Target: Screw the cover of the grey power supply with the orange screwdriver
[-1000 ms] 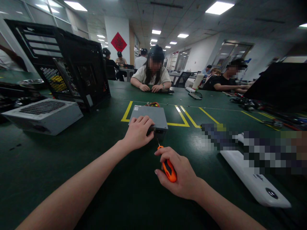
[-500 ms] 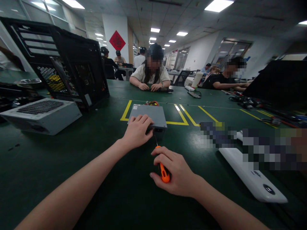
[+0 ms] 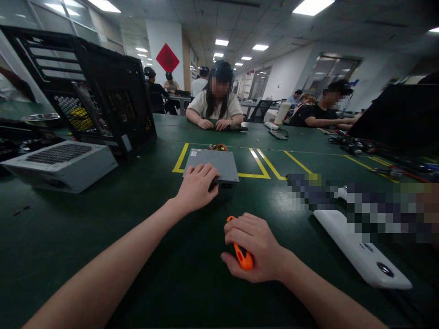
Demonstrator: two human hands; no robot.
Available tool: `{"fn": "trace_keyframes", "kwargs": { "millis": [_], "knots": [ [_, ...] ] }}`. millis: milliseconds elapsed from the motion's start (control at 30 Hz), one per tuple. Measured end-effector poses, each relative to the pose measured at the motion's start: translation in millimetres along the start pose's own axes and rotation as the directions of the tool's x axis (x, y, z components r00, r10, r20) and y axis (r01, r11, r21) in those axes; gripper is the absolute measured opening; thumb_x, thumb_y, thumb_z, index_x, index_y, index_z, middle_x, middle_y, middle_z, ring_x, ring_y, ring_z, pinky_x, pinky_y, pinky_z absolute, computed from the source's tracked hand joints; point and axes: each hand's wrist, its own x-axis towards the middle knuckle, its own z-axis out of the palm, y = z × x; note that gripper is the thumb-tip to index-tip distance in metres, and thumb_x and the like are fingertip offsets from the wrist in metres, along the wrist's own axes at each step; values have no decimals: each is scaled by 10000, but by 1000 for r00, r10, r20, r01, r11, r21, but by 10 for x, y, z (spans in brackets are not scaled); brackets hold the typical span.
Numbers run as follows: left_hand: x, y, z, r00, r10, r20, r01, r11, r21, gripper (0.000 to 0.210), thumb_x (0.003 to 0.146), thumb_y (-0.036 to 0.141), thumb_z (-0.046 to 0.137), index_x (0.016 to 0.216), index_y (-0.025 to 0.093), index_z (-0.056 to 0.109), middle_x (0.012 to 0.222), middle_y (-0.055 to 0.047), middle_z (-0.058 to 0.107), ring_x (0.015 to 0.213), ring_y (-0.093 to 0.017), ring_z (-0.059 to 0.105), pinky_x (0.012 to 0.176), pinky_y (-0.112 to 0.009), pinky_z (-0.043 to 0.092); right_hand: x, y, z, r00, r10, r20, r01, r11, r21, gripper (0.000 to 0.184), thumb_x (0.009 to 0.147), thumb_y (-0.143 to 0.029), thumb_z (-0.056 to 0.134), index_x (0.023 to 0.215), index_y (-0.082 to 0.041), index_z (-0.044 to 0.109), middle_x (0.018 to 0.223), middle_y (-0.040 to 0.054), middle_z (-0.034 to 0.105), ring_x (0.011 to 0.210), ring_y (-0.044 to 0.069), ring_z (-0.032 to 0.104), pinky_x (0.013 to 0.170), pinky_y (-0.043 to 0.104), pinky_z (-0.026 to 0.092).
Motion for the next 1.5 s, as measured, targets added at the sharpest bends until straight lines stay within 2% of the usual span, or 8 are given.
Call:
{"fn": "trace_keyframes", "kwargs": {
  "millis": [267, 333, 433, 533, 700, 933, 1233, 1500],
  "knots": [
    [72, 5, -345, 991, 65, 118, -37, 974, -223, 184, 814, 204, 444, 945, 160, 564, 1009, -62, 548, 861, -175, 535, 742, -294, 426, -44, 169, -74, 959, 237, -158, -200, 954, 222, 218, 822, -293, 473, 639, -178, 489, 578, -2, 520, 515, 101, 458, 521, 258, 356],
    [72, 32, -447, 947, 128, 293, -53, 967, -250, 172, 819, 222, 435, 878, 174, 589, 930, -41, 573, 747, -148, 546, 664, -265, 427, -50, 207, -78, 927, 334, -171, -272, 911, 309, 247, 841, -298, 451, 629, -178, 492, 583, 0, 519, 519, 104, 468, 522, 258, 364],
    [44, 49, -518, 831, 153, 535, -50, 978, -202, 198, 826, 246, 436, 858, 184, 621, 857, -39, 614, 738, -161, 572, 665, -273, 434, -59, 259, -88, 873, 444, -201, -352, 860, 370, 295, 857, -320, 429, 608, -179, 502, 579, -2, 519, 521, 108, 478, 516, 257, 365],
    [3, 25, -487, 755, 86, 650, -16, 993, -113, 225, 826, 258, 453, 963, 193, 619, 912, -60, 641, 802, -194, 598, 707, -306, 448, -66, 298, -93, 847, 488, -210, -389, 839, 382, 322, 860, -342, 425, 599, -176, 511, 573, -2, 517, 523, 111, 482, 515, 259, 360],
    [-40, -67, -307, 729, 169, 663, -52, 980, -193, 296, 829, 274, 472, 1103, 217, 567, 1050, -63, 619, 902, -203, 594, 745, -307, 454, -69, 313, -86, 843, 502, -193, -404, 828, 388, 326, 862, -350, 428, 606, -171, 523, 589, 4, 529, 538, 114, 488, 527, 264, 364],
    [-33, -67, -149, 716, 208, 667, -106, 976, -191, 234, 804, 209, 518, 1018, 191, 610, 1029, -69, 612, 890, -196, 587, 741, -300, 456, -60, 307, -87, 840, 508, -190, -403, 818, 410, 316, 860, -348, 432, 612, -177, 527, 597, -1, 542, 553, 113, 498, 539, 262, 373],
    [-40, 20, -109, 767, 217, 604, -153, 976, -156, 110, 808, 179, 532, 881, 175, 615, 969, -58, 626, 849, -182, 591, 703, -278, 451, -57, 326, -121, 831, 521, -197, -403, 807, 432, 311, 856, -343, 437, 615, -175, 541, 604, -1, 555, 557, 113, 507, 550, 264, 388],
    [-55, 35, -32, 806, 222, 549, -107, 966, -234, 95, 789, 181, 518, 872, 174, 562, 940, -54, 611, 799, -183, 583, 635, -269, 443, -50, 345, -150, 781, 587, -213, -396, 730, 557, 339, 861, -356, 437, 603, -180, 568, 605, 2, 561, 591, 129, 523, 607, 286, 413]
  ]
}}
